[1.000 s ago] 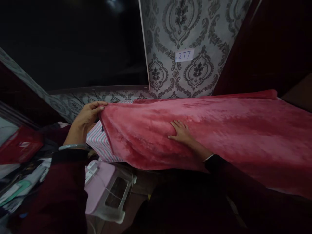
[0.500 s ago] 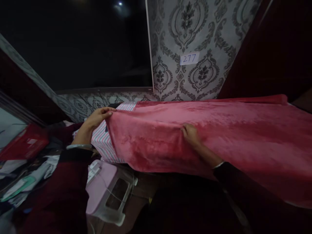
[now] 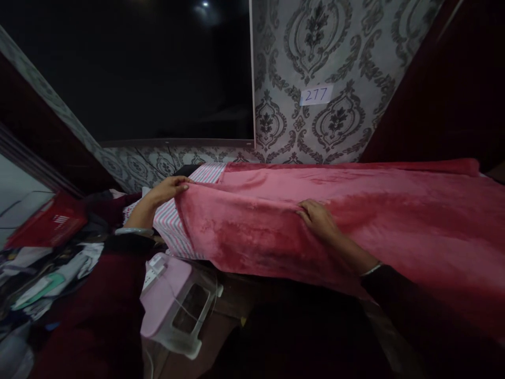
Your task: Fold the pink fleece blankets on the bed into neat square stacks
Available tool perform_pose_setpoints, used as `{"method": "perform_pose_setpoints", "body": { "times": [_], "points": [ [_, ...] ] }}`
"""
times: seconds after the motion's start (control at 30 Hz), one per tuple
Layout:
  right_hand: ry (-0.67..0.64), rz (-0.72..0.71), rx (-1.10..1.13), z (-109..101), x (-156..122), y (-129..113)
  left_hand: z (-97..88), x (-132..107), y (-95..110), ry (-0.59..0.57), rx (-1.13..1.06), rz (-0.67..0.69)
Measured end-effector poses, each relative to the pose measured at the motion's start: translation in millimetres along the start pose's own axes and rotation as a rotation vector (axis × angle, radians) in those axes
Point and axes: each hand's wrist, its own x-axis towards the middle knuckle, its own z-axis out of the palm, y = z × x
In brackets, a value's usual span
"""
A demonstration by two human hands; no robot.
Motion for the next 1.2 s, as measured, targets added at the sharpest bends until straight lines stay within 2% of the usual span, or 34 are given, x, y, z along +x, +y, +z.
{"method": "perform_pose_setpoints", "body": {
  "times": [0.17,0.37,0.43,0.53,0.73,0.97,1.2],
  "points": [
    [-0.025,0.004,0.01,1.5,1.3,-2.7,-6.3,2.3,-3.2,-0.048,0.115,-0.035],
    [-0.06,0.018,-0.026,-8.0,1.9,-5.3,-3.6,4.6,-14.9,-0.116,0.072,-0.095],
    [-0.04,0.029,-0.037,-8.1,1.5,-6.3,-1.2,4.5,-18.1,-0.101,0.085,-0.115],
    [-0.012,0.04,-0.025,-6.4,1.7,-7.6,2.5,6.3,-19.1,-0.022,0.139,-0.068],
    [0.061,0.048,0.019,-14.9,4.7,-8.2,8.1,6.4,-6.5,0.151,0.256,0.139],
    [0.129,0.024,0.067,-42.5,9.1,-11.6,10.2,-14.3,17.9,0.317,0.077,0.125],
    [0.229,0.018,0.06,-87.9,25.3,-8.6,9.5,-13.6,64.4,0.531,-0.008,0.171]
  ]
}}
